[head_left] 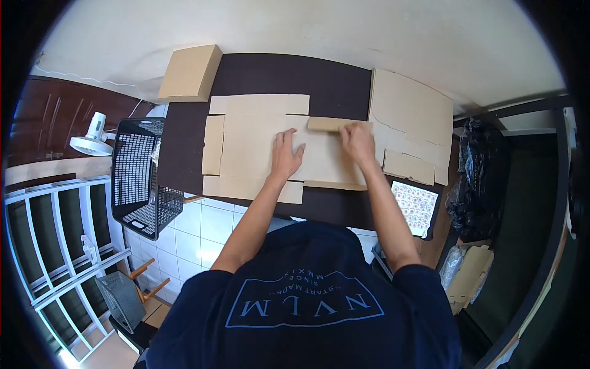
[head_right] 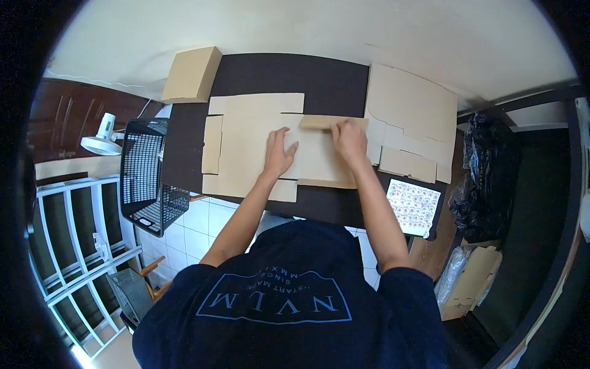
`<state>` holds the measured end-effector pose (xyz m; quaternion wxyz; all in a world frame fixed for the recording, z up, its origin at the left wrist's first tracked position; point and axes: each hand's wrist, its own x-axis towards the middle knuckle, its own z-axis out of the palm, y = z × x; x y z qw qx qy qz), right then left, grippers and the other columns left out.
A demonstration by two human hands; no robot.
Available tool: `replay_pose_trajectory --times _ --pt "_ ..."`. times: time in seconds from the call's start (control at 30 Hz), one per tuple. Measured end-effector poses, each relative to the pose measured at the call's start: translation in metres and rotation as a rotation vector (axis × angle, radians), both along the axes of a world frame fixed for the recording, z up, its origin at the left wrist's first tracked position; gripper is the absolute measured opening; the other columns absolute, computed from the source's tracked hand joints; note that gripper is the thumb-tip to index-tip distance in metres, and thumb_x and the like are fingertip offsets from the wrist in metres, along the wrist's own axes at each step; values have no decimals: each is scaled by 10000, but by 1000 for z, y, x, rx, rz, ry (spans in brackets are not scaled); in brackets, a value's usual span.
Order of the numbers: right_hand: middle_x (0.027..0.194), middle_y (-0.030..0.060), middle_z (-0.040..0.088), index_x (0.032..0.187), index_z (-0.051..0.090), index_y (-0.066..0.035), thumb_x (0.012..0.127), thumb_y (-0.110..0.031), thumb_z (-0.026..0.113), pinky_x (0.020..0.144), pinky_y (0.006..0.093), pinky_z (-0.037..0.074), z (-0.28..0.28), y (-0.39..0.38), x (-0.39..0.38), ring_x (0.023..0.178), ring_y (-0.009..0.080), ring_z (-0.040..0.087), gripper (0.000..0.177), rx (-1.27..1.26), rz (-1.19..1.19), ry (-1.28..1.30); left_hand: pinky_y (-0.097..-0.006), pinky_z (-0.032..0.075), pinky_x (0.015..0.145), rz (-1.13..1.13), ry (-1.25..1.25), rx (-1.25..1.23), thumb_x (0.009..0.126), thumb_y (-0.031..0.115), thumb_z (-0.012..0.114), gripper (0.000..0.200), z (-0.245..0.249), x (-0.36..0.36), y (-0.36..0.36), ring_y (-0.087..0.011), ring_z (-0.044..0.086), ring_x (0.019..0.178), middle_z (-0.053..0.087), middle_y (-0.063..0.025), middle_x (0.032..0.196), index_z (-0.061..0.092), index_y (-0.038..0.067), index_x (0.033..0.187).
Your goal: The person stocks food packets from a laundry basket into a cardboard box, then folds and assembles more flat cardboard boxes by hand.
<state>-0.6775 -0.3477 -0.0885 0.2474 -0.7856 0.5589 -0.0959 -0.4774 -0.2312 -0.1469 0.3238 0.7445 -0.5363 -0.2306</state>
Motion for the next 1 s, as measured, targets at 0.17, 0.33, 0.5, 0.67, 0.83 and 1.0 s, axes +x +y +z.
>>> replay_pose_trajectory --times 0.17,0.33,0.5,0.67,0.83,1.0 --pt "1307 227 573 979 682 35 930 -250 579 866 497 531 -29 46 -10 983 424 653 307 -57 49 -1 -506 362 968 -324 -276 -2 913 307 613 583 12 -15 -31 -358 392 1302 394 -110 1504 445 82 1425" --pt "1356 245 537 1129 620 61 927 -249 589 860 496 539 -27 32 16 970 431 661 372 -81 61 -122 -474 316 974 -341 -512 105 936 327 539 611 4 -28 -29 -355 337 1347 324 -60 1575 392 88 1480" --pt "1427 201 495 1344 471 -10 987 -424 456 902 479 529 -41 17 67 1121 414 606 547 9 181 -118 -500 327 958 -328 -489 203 878 291 562 680 6 -31 -32 -347 301 1383 287 -49 1597 358 90 1495" --pt "1479 146 455 1419 420 -50 1015 -487 339 903 495 529 -29 14 50 1066 419 640 601 132 145 40 -475 322 961 -333 -640 271 919 315 527 649 7 -36 -29 -303 299 1383 297 -27 1592 353 112 1510" --pt "1454 126 491 1439 423 -77 1020 -469 347 851 504 546 -31 4 -3 990 427 664 579 27 85 126 -551 313 1004 -326 -565 258 979 468 462 657 5 -36 -31 -324 274 1416 226 -24 1623 304 146 1529" --pt "1194 228 650 1402 463 -73 1018 -457 374 814 520 543 -17 -9 -44 939 447 668 550 -24 21 181 -515 305 1003 -328 -612 295 991 480 431 654 8 -38 -33 -306 272 1408 229 -18 1621 296 146 1537"
